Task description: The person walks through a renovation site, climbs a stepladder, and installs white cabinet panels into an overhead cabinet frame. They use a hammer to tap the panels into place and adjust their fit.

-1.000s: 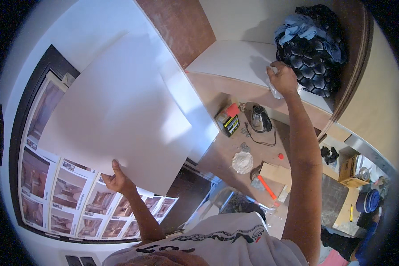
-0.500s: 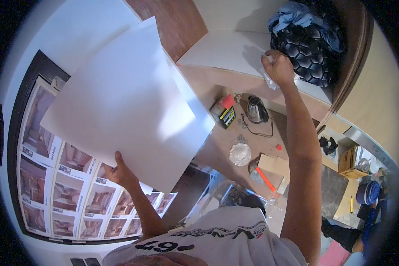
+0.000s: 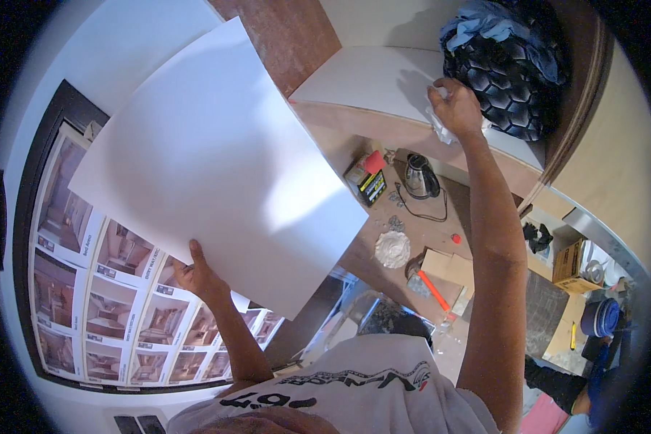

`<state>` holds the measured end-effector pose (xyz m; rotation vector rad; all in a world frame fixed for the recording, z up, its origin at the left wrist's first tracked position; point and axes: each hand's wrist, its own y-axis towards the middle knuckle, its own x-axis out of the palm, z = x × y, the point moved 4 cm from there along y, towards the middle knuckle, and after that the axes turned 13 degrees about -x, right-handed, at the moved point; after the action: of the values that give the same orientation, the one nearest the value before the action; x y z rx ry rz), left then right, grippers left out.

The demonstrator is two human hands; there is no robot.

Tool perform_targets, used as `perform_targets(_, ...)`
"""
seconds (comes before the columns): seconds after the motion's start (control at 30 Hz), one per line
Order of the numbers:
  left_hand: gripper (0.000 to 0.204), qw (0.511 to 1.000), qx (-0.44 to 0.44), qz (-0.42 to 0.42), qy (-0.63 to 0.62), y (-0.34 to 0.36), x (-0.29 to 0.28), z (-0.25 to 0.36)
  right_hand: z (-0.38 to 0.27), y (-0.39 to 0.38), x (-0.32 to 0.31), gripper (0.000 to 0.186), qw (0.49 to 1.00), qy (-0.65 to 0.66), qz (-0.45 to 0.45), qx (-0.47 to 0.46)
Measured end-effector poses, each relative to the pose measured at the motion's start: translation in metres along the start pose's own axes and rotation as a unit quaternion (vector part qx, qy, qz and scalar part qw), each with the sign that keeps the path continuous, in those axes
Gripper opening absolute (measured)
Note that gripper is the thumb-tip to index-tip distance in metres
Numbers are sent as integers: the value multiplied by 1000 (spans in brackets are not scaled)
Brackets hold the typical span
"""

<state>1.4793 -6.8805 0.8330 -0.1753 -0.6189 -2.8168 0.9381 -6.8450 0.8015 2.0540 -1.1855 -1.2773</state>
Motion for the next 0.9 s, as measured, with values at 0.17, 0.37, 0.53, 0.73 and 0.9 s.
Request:
perform_targets(0.17,25,1000,7,-9,-1,8,0,-10,2,1,2,31,1000,13,-6,11)
perform_targets(0.37,25,1000,0,9,-10,0,10,-2,6,1,0,32,999,37,9,-19)
perform_targets(0.53,29,1000,1,6,21,-1,9,-1,8,2,-1,32,1000,27,5,-3)
perform_targets(0.73,30,994,24,56,86,33,11,24,14,8,5,32,988,109,-97,44)
perform_targets(0.9,26,998,22,37,54,75,23,51,11,12,3,32,975,165,-137,55)
